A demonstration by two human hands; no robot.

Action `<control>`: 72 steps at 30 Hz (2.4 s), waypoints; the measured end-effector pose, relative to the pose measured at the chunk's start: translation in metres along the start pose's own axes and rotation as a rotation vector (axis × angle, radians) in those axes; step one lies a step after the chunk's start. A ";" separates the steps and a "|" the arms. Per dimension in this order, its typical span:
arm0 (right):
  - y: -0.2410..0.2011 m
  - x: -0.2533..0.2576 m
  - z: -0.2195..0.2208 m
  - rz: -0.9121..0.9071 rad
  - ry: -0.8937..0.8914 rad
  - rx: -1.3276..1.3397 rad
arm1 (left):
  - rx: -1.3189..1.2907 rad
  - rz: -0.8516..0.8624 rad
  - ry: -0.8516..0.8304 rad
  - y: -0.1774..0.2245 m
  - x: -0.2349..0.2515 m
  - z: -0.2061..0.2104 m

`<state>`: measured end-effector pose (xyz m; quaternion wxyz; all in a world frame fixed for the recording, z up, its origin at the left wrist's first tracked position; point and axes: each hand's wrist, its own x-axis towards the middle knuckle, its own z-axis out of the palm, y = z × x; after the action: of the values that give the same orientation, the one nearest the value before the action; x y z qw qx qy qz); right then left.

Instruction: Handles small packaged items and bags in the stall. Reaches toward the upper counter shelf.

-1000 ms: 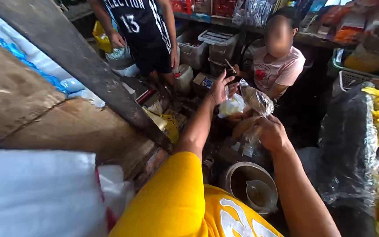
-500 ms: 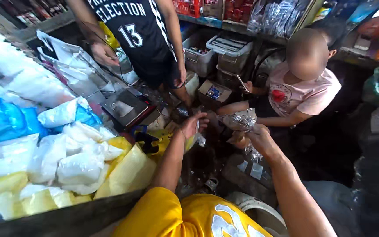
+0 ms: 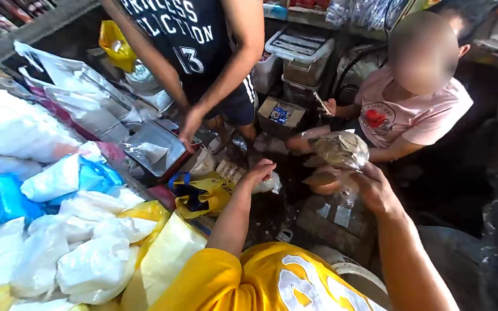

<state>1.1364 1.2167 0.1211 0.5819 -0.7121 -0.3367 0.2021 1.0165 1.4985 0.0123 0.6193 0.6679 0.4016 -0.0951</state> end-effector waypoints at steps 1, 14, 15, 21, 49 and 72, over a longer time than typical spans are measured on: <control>0.002 -0.009 -0.008 0.007 0.011 -0.150 | 0.015 0.031 -0.020 0.002 0.001 0.000; 0.061 -0.143 -0.077 0.367 0.339 -0.814 | -0.072 0.443 -0.586 0.117 -0.048 0.057; 0.065 -0.150 -0.081 0.300 0.401 -0.808 | -0.048 0.459 -0.618 0.125 -0.049 0.063; 0.064 -0.164 -0.115 -0.019 0.473 -0.425 | 0.024 0.560 -0.697 0.166 -0.047 0.096; 0.023 0.020 -0.151 0.009 -0.231 -0.240 | 0.296 0.757 -0.844 0.214 -0.004 0.184; -0.027 0.068 -0.201 0.205 -0.293 -0.709 | 0.496 0.535 -0.889 0.259 0.017 0.229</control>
<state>1.3134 1.1284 0.2022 0.2226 -0.8625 -0.3921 0.2296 1.2823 1.3218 0.1471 0.5559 0.7675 -0.1147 -0.2979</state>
